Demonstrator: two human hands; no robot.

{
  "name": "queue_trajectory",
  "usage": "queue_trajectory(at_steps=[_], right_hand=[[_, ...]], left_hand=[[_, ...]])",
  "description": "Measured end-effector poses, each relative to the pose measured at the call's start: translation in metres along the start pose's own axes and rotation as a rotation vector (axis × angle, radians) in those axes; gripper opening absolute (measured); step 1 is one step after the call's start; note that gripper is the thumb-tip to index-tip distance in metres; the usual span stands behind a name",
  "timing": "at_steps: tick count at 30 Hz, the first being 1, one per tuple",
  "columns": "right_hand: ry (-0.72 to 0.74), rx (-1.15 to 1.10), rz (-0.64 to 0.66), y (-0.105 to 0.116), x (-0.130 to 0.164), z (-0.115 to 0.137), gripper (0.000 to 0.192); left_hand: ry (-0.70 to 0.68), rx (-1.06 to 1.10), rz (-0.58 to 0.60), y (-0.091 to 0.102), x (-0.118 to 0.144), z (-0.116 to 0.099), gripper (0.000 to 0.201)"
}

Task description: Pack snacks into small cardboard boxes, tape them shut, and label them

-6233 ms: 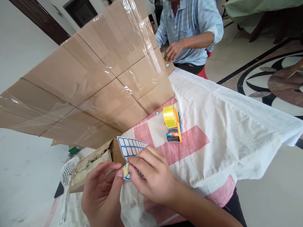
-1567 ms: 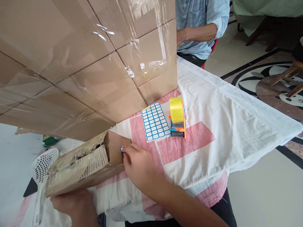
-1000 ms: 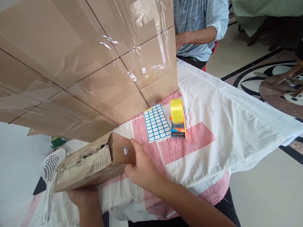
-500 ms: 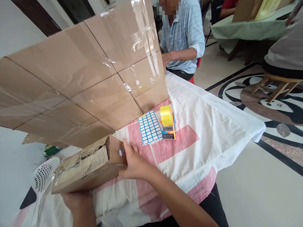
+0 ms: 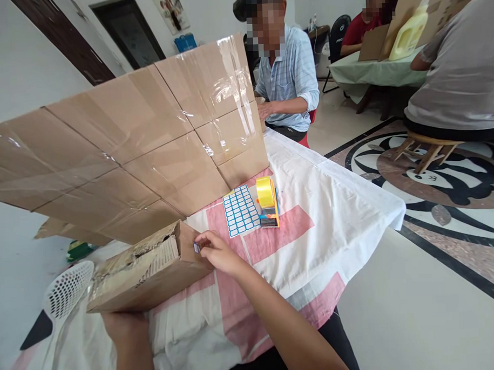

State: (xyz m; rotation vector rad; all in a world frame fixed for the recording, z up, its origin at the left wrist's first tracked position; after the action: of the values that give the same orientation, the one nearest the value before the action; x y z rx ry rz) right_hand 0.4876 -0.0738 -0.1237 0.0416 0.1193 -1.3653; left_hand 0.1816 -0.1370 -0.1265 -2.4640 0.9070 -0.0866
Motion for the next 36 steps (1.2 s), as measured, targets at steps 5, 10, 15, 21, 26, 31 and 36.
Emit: queue_trajectory(at_steps=[5,10,15,21,26,31,36], right_hand=[[-0.02,0.019,0.0,-0.001,-0.005,-0.004,0.03],[-0.046,0.011,0.006,-0.003,-0.005,-0.003,0.029],[-0.075,0.029,0.022,-0.003,-0.003,-0.001,0.023],[-0.096,0.029,0.006,-0.003,-0.001,0.001,0.019],[-0.142,-0.053,0.044,-0.004,0.009,0.0,0.047],[-0.034,0.183,0.255,-0.008,0.015,0.013,0.126],[-0.001,0.338,0.303,-0.006,0.013,0.021,0.143]], left_hand=[[-0.004,-0.004,0.005,-0.008,0.006,-0.004,0.044],[-0.012,0.003,0.011,-0.014,0.01,-0.008,0.043],[-0.007,0.003,0.014,-0.012,0.008,-0.006,0.046],[-0.041,-0.01,0.02,-0.012,0.007,-0.006,0.045],[-0.061,-0.013,0.058,-0.019,0.009,-0.008,0.044],[-0.046,-0.038,0.017,-0.014,0.006,-0.007,0.043],[0.015,-0.042,0.009,-0.015,0.005,-0.003,0.043]])
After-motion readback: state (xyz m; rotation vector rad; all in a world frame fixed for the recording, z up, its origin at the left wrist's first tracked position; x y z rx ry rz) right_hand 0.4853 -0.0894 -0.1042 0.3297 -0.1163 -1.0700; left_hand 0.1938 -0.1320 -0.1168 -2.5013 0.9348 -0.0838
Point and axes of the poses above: each hand's wrist, its own x-axis away from the middle knuckle, its own y-axis out of the back of the hand, z = x × y, the point moved 9 cm from there along -x, towards the middle knuckle, and after that the axes turned 15 degrees about x, right-handed, at the moved point
